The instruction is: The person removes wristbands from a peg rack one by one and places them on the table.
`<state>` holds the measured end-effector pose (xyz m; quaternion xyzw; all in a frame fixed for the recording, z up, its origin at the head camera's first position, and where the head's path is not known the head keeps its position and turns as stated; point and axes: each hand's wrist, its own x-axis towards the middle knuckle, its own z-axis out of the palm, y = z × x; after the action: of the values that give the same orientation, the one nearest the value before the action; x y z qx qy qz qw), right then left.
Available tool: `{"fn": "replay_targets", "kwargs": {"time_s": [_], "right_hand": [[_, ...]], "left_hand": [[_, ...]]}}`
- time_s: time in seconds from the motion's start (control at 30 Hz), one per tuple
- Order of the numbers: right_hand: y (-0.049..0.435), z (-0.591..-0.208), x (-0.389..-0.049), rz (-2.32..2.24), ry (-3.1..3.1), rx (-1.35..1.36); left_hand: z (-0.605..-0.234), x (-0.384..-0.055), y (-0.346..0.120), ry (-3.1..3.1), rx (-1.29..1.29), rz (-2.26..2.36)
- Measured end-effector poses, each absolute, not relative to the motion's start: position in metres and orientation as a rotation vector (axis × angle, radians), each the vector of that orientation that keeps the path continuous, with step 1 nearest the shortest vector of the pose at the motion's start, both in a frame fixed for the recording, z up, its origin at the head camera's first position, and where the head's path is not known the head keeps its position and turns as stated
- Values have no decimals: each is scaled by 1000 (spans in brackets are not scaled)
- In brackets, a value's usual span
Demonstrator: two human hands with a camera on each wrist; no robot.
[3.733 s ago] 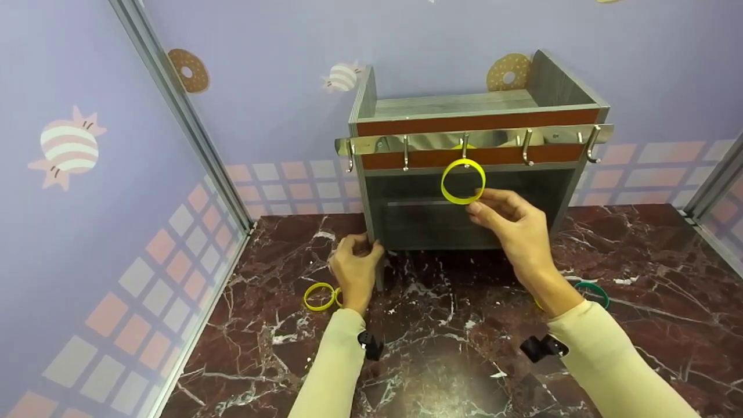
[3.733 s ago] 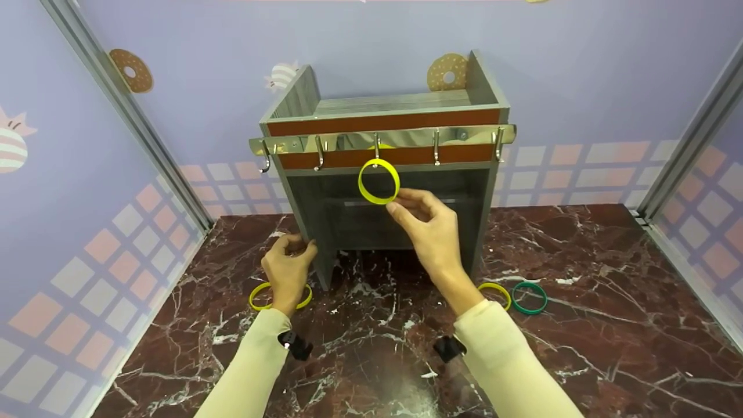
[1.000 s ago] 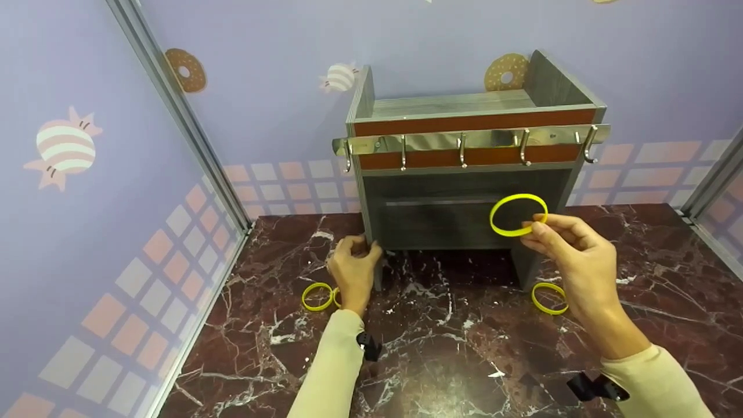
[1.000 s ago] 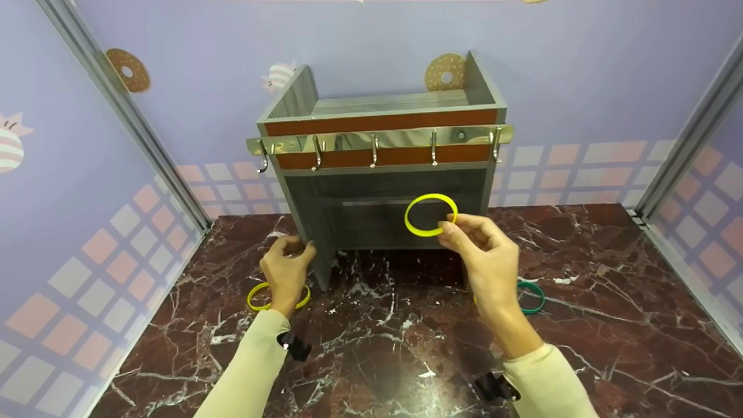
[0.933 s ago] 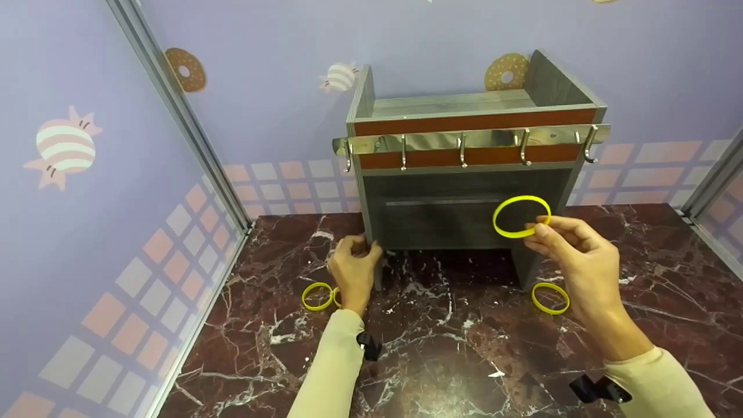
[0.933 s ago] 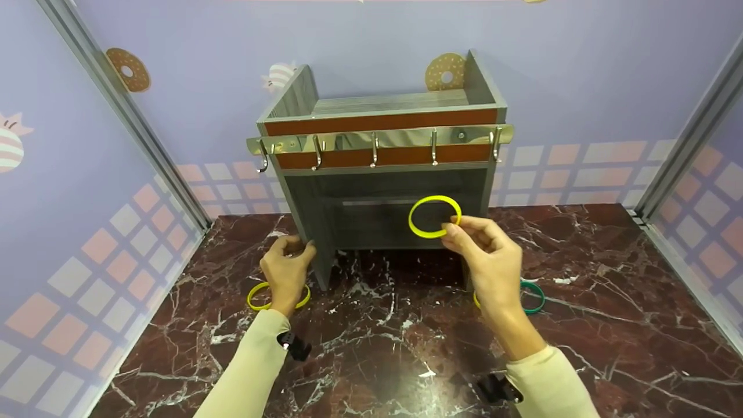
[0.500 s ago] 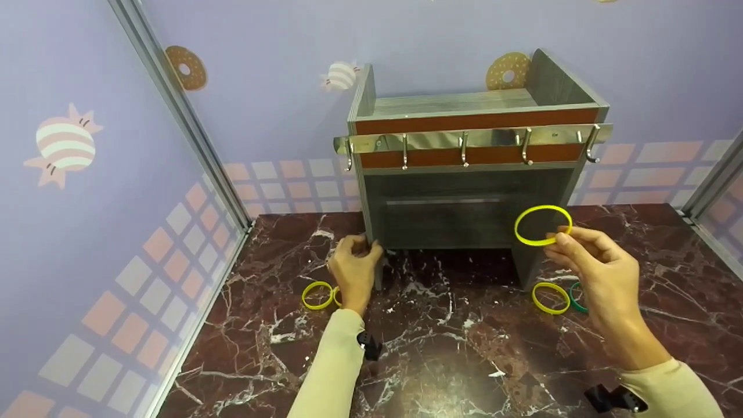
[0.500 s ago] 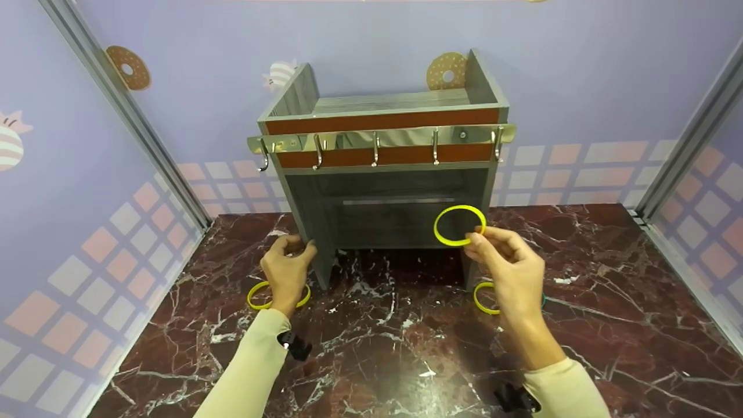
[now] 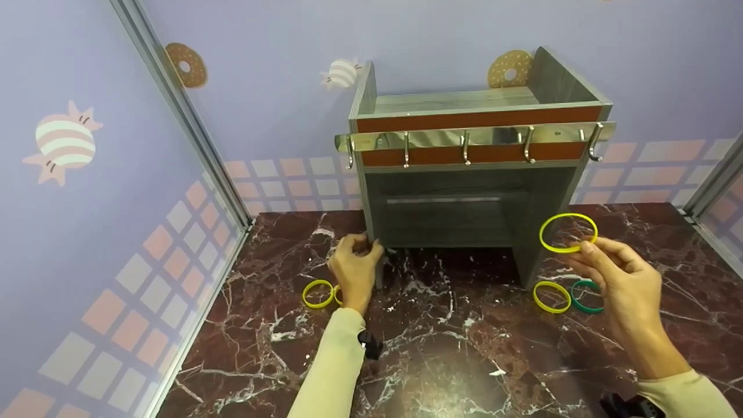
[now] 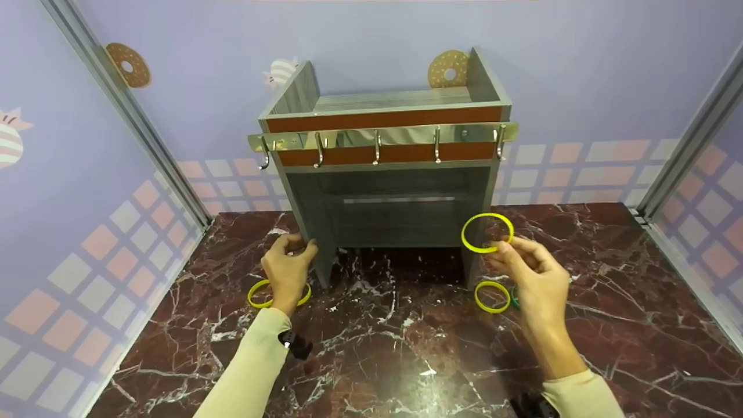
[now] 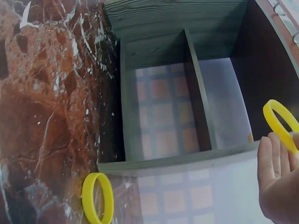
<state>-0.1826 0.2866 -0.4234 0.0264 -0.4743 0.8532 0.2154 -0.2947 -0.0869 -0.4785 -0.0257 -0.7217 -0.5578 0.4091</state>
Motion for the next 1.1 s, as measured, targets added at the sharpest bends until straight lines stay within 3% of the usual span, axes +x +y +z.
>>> {"fn": "replay_targets", "kwargs": {"time_s": [0.27,1.1], "right_hand": [[307,-434,-183,2434,-1251,60],[383,-492,-186,2264,-1385,-340]], "left_hand": [[-478,-296,-87,-1814,-70,-1425],[-481,-294,-87,-1823,-57,-1433]]}}
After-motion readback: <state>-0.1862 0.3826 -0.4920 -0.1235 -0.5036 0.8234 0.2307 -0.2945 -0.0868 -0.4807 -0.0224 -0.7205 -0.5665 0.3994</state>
